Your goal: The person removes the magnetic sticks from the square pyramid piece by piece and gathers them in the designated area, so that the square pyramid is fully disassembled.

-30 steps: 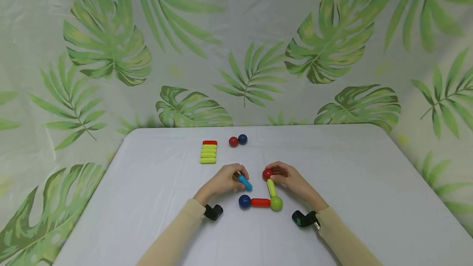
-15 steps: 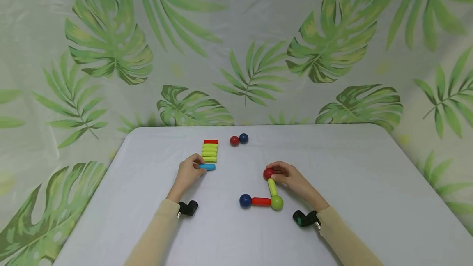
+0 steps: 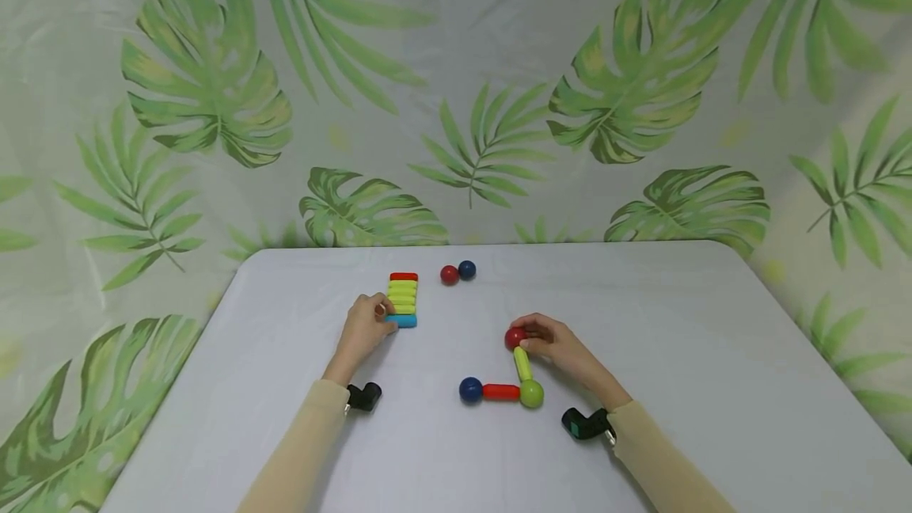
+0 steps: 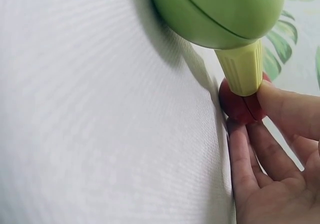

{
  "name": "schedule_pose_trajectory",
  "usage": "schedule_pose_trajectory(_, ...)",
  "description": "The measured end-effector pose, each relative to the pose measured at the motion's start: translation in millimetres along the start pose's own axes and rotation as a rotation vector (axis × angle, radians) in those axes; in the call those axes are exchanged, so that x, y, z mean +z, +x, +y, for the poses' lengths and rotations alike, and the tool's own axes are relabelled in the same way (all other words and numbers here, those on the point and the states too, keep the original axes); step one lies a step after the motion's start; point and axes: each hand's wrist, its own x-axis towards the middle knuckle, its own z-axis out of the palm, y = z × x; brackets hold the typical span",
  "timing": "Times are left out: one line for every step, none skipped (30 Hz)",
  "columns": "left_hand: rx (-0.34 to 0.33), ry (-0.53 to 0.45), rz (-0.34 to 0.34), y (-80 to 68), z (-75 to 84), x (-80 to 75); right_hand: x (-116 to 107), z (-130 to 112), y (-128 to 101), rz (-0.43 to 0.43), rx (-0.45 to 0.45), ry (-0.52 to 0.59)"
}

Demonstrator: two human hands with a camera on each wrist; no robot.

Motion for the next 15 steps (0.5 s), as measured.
schedule_pose_trajectory(0.019, -0.012, -0.013, -3.0, 4.1, -0.5, 0, -4, -2, -0.002, 0.001, -0.002)
schedule_pose_trajectory(0.061, -0.025, -0.041, -6.3, 8.1, -0.1, 0, -5, -2, -0.002, 0.001, -0.003)
schedule_pose_trajectory(0.111, -0.051, -0.088, -10.4, 13.0, 1.0, 0, -5, -3, -0.002, 0.002, -0.004)
schedule_pose_trajectory(0.163, -0.080, -0.158, -15.5, 19.1, 2.9, 0, -5, -3, 0.000, 0.003, -0.005)
schedule_pose_trajectory(0.220, -0.105, -0.248, -20.8, 24.9, 6.3, 0, -5, -3, 0.002, 0.003, -0.009)
schedule_pose_trajectory(0.275, -0.126, -0.346, -26.0, 30.8, 10.9, 0, -5, -3, 0.003, 0.003, -0.010)
schedule_pose_trajectory(0.316, -0.140, -0.449, -31.8, 36.9, 16.3, 0, -5, -3, 0.002, 0.003, -0.009)
schedule_pose_trajectory(0.353, -0.144, -0.542, -36.9, 42.0, 22.8, 0, -5, -3, 0.003, 0.003, -0.010)
schedule_pose_trajectory(0.376, -0.132, -0.612, -42.1, 47.4, 29.1, 0, -5, -3, 0.003, 0.003, -0.010)
schedule_pose_trajectory(0.399, -0.100, -0.655, -46.4, 52.2, 35.4, 0, -5, -3, 0.002, 0.001, -0.008)
schedule_pose_trajectory(0.428, -0.061, -0.675, -49.8, 56.3, 41.0, 1, -5, -2, -0.001, 0.000, -0.009)
schedule_pose_trajectory(0.449, -0.021, -0.679, -52.1, 59.6, 46.0, 1, -5, -2, -0.002, -0.003, -0.009)
schedule_pose_trajectory(0.460, 0.017, -0.673, -54.1, 62.5, 49.8, 1, -4, -1, -0.002, -0.004, -0.008)
schedule_pose_trajectory(0.477, 0.049, -0.659, -55.0, 64.9, 52.3, 1, -4, -1, -0.003, -0.007, -0.009)
schedule_pose_trajectory(0.486, 0.081, -0.648, -55.1, 66.4, 54.1, 2, -3, -1, -0.005, -0.008, -0.008)
